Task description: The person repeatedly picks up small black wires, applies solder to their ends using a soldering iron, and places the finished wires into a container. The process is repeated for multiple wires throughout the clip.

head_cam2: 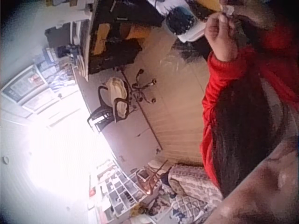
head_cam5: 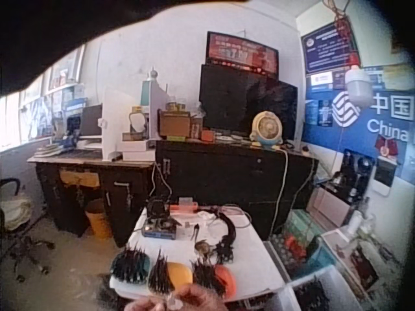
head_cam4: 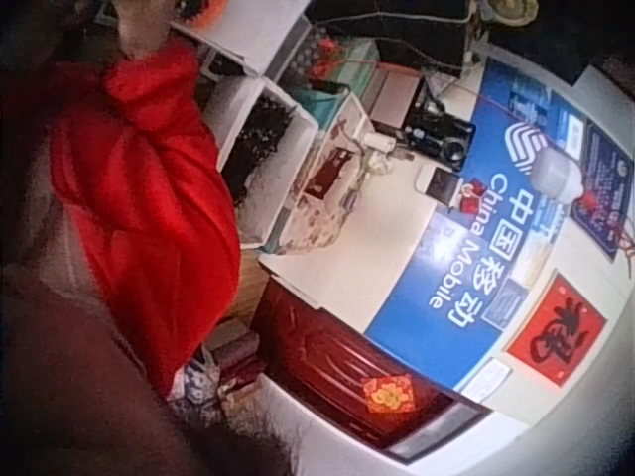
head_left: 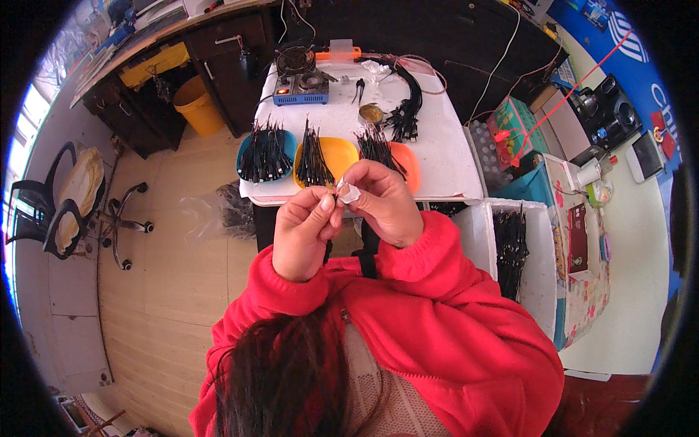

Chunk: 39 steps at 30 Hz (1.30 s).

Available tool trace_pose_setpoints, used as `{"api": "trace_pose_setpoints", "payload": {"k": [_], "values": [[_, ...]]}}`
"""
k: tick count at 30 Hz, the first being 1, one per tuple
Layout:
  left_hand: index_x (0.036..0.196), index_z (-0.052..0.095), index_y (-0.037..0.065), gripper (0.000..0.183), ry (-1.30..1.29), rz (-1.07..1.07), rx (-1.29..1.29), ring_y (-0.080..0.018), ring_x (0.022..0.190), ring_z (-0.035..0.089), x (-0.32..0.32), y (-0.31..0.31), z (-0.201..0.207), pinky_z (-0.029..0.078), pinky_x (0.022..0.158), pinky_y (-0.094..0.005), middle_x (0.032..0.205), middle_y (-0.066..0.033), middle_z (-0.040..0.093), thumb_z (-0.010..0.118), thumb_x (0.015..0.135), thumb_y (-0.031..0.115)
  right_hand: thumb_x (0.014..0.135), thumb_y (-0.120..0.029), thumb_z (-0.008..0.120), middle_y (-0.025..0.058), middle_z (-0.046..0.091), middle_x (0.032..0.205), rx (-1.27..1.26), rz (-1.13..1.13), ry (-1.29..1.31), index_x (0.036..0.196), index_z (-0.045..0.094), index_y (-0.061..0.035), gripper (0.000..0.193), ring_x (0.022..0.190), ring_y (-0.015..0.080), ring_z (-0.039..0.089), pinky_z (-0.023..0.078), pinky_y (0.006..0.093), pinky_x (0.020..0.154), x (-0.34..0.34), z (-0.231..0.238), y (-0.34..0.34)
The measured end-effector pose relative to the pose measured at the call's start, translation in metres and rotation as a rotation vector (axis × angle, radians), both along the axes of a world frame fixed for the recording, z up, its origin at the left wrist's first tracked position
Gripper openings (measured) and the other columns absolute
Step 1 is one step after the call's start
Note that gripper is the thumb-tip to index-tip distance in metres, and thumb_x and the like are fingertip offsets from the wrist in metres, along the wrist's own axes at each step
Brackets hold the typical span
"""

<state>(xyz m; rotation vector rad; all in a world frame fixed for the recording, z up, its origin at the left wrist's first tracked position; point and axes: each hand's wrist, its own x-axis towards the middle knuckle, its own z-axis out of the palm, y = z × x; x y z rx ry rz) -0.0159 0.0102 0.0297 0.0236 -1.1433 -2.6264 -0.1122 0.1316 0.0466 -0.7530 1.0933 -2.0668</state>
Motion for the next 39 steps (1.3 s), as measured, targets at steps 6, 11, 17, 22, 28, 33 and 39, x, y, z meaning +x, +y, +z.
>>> {"api": "trace_pose_setpoints", "payload": {"k": [6, 11, 17, 22, 28, 33, 39], "values": [[0.092, 0.060, 0.000, 0.013, 0.014, -0.176, 0.083, -0.0050, 0.051, 0.034, 0.004, -0.007, 0.001, 0.026, 0.048, -0.0195, 0.066, -0.0014, 0.053, 0.052, 0.094, 0.010, 0.087, -0.008, 0.065, 0.0023, 0.062, 0.088, 0.025, 0.082, -0.073, 0.095, 0.057, -0.0026, 0.013, 0.078, 0.0092, 0.060, 0.049, 0.0218, 0.071, 0.002, 0.002, 0.004], [0.090, 0.061, -0.001, 0.014, -0.040, -0.184, 0.047, -0.0052, 0.051, 0.035, 0.004, -0.011, 0.000, 0.027, 0.048, -0.0195, 0.065, -0.0017, 0.054, 0.053, 0.094, 0.010, 0.088, -0.011, 0.065, 0.0007, 0.062, 0.087, 0.104, 0.005, 0.098, 0.095, 0.061, -0.0020, 0.012, 0.079, 0.0069, 0.058, 0.049, 0.0208, 0.072, -0.002, 0.000, 0.006], [0.095, 0.062, -0.002, 0.012, 0.000, 0.039, -0.012, -0.0067, 0.058, 0.045, -0.007, -0.002, -0.012, 0.031, 0.050, -0.0188, 0.071, -0.0042, 0.059, 0.055, 0.093, 0.007, 0.091, -0.010, 0.058, 0.0070, 0.061, 0.084, -0.054, 0.141, -0.269, 0.096, 0.056, -0.0011, 0.010, 0.075, 0.0180, 0.062, 0.051, 0.0288, 0.069, -0.008, -0.023, -0.006], [0.101, 0.062, -0.003, 0.013, -0.066, 0.103, -0.256, -0.0059, 0.063, 0.050, -0.016, -0.009, -0.026, 0.037, 0.054, -0.0180, 0.077, -0.0048, 0.063, 0.056, 0.092, 0.004, 0.090, -0.009, 0.056, 0.0061, 0.059, 0.088, -0.061, 0.195, -0.364, 0.100, 0.054, -0.0026, 0.012, 0.074, 0.0175, 0.060, 0.050, 0.0285, 0.067, -0.025, -0.036, -0.009], [0.103, 0.062, -0.004, 0.015, -0.105, 0.099, -0.518, -0.0053, 0.060, 0.049, -0.029, -0.017, -0.042, 0.039, 0.055, -0.0186, 0.077, -0.0050, 0.064, 0.058, 0.090, 0.002, 0.089, -0.012, 0.054, 0.0039, 0.056, 0.087, -0.096, 0.369, -0.782, 0.104, 0.053, -0.0053, 0.017, 0.074, 0.0130, 0.055, 0.045, 0.0254, 0.062, -0.037, -0.062, -0.016], [0.101, 0.060, -0.002, 0.012, -0.161, 0.091, -0.329, -0.0058, 0.058, 0.047, -0.050, -0.021, -0.057, 0.037, 0.054, -0.0186, 0.077, -0.0073, 0.064, 0.055, 0.093, 0.006, 0.086, -0.018, 0.064, 0.0008, 0.058, 0.076, 0.430, -0.235, 0.159, 0.101, 0.057, -0.0017, 0.023, 0.062, 0.0098, 0.054, 0.044, 0.0244, 0.056, -0.100, -0.085, 0.009], [0.100, 0.058, -0.001, 0.011, -0.197, 0.044, -0.281, -0.0062, 0.058, 0.046, -0.060, -0.021, -0.067, 0.036, 0.053, -0.0186, 0.077, -0.0079, 0.063, 0.052, 0.095, 0.007, 0.079, -0.011, 0.064, 0.0162, 0.066, 0.075, 1.170, -0.696, 0.861, 0.078, 0.062, -0.0019, 0.010, 0.072, 0.0329, 0.064, 0.050, 0.0402, 0.065, -0.148, -0.117, 0.036]]}}
